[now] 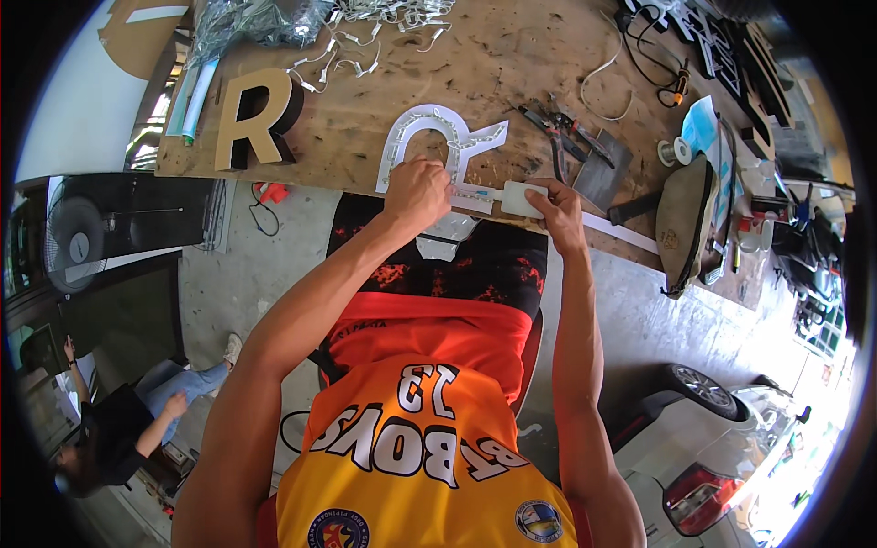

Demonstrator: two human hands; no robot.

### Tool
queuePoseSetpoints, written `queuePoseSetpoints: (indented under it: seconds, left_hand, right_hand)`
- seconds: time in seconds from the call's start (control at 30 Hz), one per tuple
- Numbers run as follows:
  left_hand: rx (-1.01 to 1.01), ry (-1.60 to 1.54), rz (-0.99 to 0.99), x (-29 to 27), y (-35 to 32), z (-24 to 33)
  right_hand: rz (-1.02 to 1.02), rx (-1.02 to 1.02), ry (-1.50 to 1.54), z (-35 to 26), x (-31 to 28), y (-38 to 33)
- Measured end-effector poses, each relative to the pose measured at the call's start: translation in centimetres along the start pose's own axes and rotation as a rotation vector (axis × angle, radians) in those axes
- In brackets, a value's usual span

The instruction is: Assembling and gluing components of a 3D sign letter 'P'.

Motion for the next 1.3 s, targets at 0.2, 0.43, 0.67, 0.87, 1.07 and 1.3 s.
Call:
queuePoseSetpoints:
  seconds: [0.2, 0.43, 0.67, 0.87, 1.07, 1.3]
  left_hand:
    - [-0.006, 0.008, 0.007, -0.4, 0.1, 0.2]
    - [0.002, 0.034, -0.004, -0.4, 0.3, 0.3]
    - [-0.089, 0.021, -0.11, -0.6, 1.0, 0.2]
    - [-0.15, 0.039, -0.169, -0.7, 2.3, 0.6]
    - [-0.068, 0.075, -0.101, -0.9, 2.6, 0.9]
    - [-0.102, 0.082, -0.171, -0.7, 2.7, 0.9]
  right_hand:
    - [-0.028, -0.003, 0.006, -0.2, 0.5, 0.3]
    - [-0.02, -0.062, -0.017, -0.1, 0.7, 0.3]
    - [0.012, -0.042, -0.04, -0.3, -0.2, 0.0]
    - [0.082, -0.051, 0.075, 0.3, -1.8, -1.5]
    - [0.169, -0.029, 0.342, 2.1, -1.7, -2.9]
    - [0.181, -0.02, 0.376, 3.3, -1.8, -3.5]
Point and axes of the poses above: each hand's wrist, its own y-axis towards the middle knuckle, its own x-axis out of the palm, z = x × y, the point moved 4 cm from there along y, towards the middle knuckle, and after that the axes turned 10 degrees about z, right-handed, at the moved point
